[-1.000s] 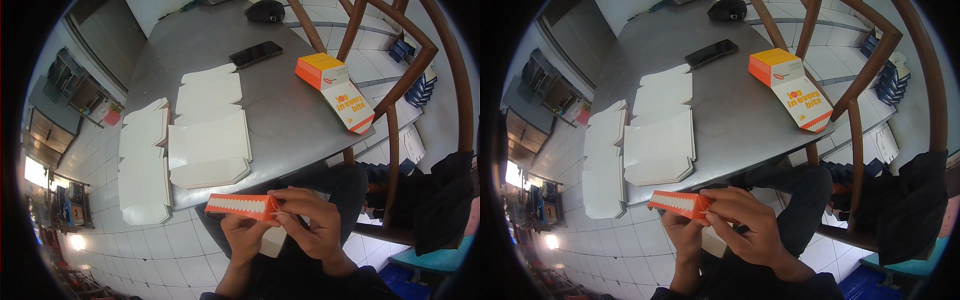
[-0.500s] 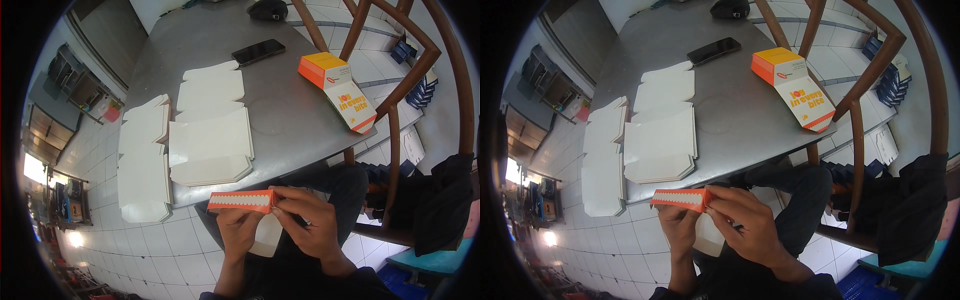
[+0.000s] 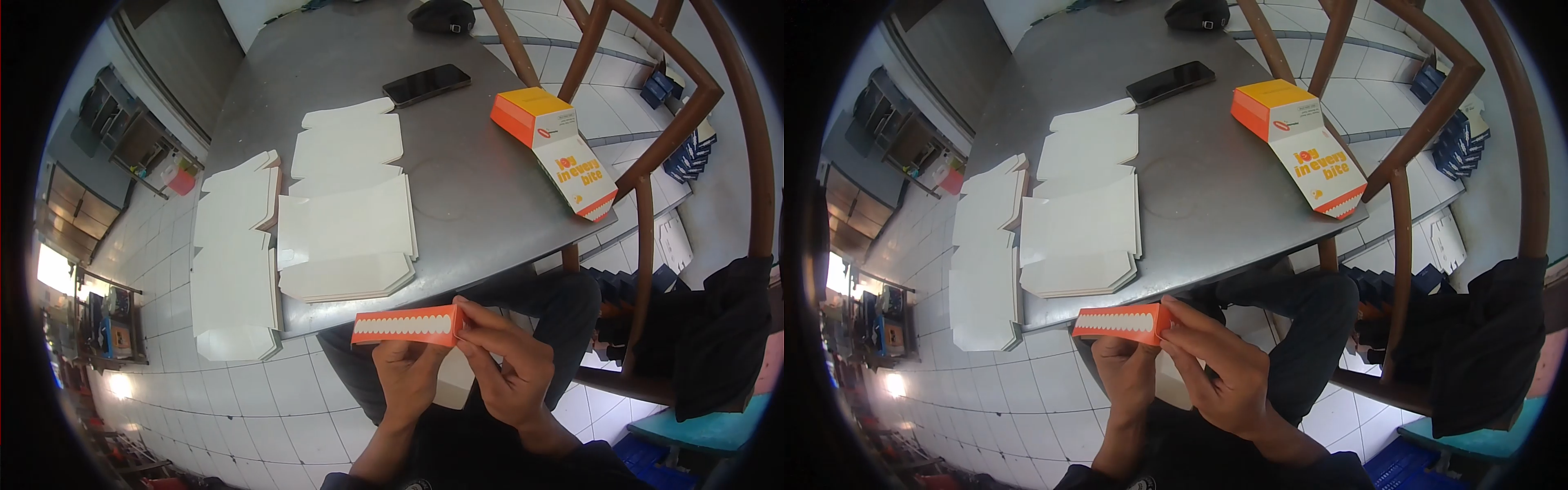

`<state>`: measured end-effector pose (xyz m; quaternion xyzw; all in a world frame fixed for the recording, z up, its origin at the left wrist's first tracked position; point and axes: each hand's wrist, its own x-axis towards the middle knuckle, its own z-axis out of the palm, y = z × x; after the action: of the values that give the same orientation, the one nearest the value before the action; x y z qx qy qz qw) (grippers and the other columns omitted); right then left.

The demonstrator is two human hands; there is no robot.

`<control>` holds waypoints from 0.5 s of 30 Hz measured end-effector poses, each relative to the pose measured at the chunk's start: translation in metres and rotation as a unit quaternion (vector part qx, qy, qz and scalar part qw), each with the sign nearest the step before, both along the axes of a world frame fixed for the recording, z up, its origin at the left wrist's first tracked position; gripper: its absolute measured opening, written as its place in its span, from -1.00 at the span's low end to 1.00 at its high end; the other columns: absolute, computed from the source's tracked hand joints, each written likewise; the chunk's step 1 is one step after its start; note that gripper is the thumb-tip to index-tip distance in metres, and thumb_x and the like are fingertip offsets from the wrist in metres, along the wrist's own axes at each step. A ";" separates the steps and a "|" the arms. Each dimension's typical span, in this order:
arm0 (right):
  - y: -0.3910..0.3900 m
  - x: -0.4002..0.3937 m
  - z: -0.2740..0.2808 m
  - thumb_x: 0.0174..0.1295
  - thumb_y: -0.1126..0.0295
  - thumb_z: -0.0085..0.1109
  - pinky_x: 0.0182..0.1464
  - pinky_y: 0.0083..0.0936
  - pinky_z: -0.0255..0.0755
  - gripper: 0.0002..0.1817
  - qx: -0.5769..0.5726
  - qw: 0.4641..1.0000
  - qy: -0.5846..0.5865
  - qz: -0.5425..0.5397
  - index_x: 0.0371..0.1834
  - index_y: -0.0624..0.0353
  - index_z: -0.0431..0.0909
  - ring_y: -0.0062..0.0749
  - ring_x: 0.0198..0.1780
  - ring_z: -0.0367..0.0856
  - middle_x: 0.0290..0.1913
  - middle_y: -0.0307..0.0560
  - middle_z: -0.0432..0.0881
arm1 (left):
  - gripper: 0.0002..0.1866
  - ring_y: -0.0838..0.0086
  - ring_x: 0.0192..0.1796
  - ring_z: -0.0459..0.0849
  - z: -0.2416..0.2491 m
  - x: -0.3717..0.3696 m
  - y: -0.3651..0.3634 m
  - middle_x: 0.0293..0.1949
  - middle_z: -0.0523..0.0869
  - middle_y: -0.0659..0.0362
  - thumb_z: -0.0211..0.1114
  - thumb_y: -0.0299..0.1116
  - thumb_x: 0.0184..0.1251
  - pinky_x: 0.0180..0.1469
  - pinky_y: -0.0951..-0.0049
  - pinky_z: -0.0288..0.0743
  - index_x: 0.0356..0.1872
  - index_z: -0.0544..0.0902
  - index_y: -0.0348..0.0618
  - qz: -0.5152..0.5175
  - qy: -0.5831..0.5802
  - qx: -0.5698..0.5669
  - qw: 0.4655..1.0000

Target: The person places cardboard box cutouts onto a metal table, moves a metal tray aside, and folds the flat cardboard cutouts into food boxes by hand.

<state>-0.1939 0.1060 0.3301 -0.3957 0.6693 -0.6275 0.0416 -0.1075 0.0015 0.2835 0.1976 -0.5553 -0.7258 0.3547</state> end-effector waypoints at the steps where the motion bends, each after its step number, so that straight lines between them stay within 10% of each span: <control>1: -0.002 -0.001 -0.002 0.26 0.65 0.34 0.07 -0.46 0.65 -0.79 -0.001 1.000 0.023 0.000 -0.05 0.44 0.68 -0.11 0.07 0.78 0.13 0.38 0.68 | -0.79 0.58 -0.17 0.72 0.002 -0.002 0.002 -0.15 0.79 0.20 0.40 -0.50 0.42 -0.08 0.56 0.58 0.01 0.69 -0.32 0.012 0.017 0.021 1.000; 9: -0.004 -0.010 0.000 0.22 0.63 0.36 0.07 -0.40 0.67 -0.78 0.067 0.987 0.145 -0.015 -0.07 0.44 0.66 -0.05 0.09 0.77 0.21 0.39 0.63 | -0.84 0.47 -0.10 0.73 0.002 -0.002 0.016 -0.03 0.73 0.06 0.31 -0.51 0.47 -0.04 0.46 0.61 -0.01 0.63 -0.30 0.021 0.020 0.086 0.996; 12: -0.002 -0.024 -0.023 0.28 0.65 0.31 0.03 -0.44 0.67 -0.88 -0.016 0.985 0.127 -0.116 -0.16 0.42 0.61 -0.17 -0.01 0.79 0.14 0.32 0.65 | -0.84 0.31 0.06 0.73 0.042 0.002 0.012 0.02 0.72 -0.03 0.31 -0.65 0.35 0.05 0.31 0.62 -0.08 0.67 -0.34 -0.070 -0.001 -0.069 0.995; 15: -0.010 -0.025 -0.032 0.34 0.65 0.24 -0.05 -0.50 0.65 -0.91 -0.152 0.964 0.023 -0.217 -0.15 0.37 0.55 -0.34 -0.04 0.74 0.02 0.17 0.64 | -0.67 0.27 0.10 0.71 0.023 0.026 -0.007 0.09 0.69 -0.09 0.35 -0.64 0.28 0.09 0.32 0.60 0.08 0.65 -0.36 0.087 0.062 -0.383 0.918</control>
<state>-0.2189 0.0965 0.2980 -0.2567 0.6366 -0.7068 -0.1713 -0.0819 -0.0055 0.3061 0.0490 -0.7483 -0.4352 0.4982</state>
